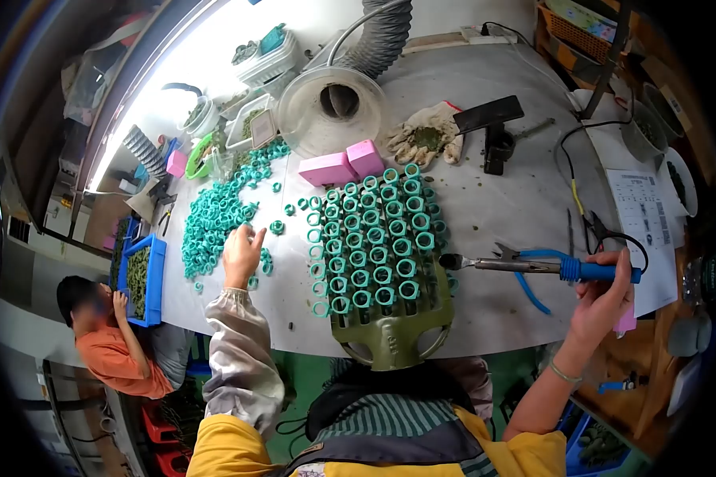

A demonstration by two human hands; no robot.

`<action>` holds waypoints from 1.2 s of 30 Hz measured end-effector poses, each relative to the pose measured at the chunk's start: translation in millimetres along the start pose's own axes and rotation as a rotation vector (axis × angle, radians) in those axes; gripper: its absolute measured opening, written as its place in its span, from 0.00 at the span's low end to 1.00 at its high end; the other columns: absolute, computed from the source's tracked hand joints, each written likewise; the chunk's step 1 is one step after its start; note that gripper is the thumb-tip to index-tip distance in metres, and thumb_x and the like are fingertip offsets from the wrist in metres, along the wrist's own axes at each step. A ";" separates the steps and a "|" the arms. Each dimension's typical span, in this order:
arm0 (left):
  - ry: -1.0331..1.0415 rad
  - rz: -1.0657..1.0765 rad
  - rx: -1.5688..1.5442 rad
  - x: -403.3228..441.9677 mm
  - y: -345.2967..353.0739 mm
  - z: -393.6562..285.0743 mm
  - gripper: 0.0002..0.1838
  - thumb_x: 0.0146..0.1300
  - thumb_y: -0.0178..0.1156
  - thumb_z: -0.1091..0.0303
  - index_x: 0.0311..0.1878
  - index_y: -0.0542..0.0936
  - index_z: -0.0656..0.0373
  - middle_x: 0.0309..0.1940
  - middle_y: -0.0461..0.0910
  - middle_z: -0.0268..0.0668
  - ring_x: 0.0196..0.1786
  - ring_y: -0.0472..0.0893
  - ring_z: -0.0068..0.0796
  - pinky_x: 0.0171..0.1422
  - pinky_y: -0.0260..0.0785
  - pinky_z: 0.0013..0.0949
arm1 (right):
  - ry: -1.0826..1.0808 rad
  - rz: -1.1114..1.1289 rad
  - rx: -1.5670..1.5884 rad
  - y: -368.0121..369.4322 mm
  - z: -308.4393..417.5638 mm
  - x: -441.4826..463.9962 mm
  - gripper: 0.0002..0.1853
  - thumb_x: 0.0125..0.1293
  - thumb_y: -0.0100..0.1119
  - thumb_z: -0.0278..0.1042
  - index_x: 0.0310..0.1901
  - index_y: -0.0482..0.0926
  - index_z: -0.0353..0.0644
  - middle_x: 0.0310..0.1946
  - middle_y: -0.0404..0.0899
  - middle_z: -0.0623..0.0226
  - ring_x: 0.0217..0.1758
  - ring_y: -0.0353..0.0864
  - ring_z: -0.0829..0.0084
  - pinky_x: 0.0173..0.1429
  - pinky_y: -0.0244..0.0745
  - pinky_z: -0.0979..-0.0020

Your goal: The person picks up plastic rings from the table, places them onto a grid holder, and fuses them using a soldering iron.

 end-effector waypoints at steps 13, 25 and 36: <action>-0.201 0.294 -0.448 -28.0 19.4 9.1 0.13 0.56 0.72 0.65 0.33 0.77 0.61 0.29 0.84 0.38 0.29 0.80 0.29 0.36 0.72 0.34 | -0.035 -0.007 -0.077 -2.7 11.3 -5.3 0.19 0.70 0.59 0.47 0.27 0.79 0.41 0.25 0.81 0.63 0.14 0.70 0.81 0.17 0.62 0.82; 0.400 0.397 -1.088 -74.0 -63.2 -185.3 0.16 0.60 0.64 0.80 0.51 0.84 0.58 0.48 0.78 0.35 0.47 0.80 0.26 0.48 0.75 0.27 | -0.045 0.032 -0.075 1.1 11.5 -8.0 0.21 0.71 0.59 0.48 0.26 0.79 0.39 0.24 0.82 0.61 0.12 0.70 0.80 0.17 0.66 0.82; 0.687 0.277 -0.894 -103.3 -31.8 -270.3 0.16 0.56 0.68 0.77 0.49 0.84 0.58 0.49 0.83 0.38 0.52 0.79 0.42 0.56 0.73 0.38 | 0.055 0.064 0.029 15.7 -12.7 -21.0 0.20 0.71 0.58 0.44 0.27 0.80 0.36 0.25 0.83 0.58 0.12 0.72 0.77 0.18 0.67 0.79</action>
Point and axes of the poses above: each hand's wrist, its own x-axis towards the middle knuckle, its own y-axis out of the palm, z = x × y, the point moved 4 cm from there along x, towards the middle knuckle
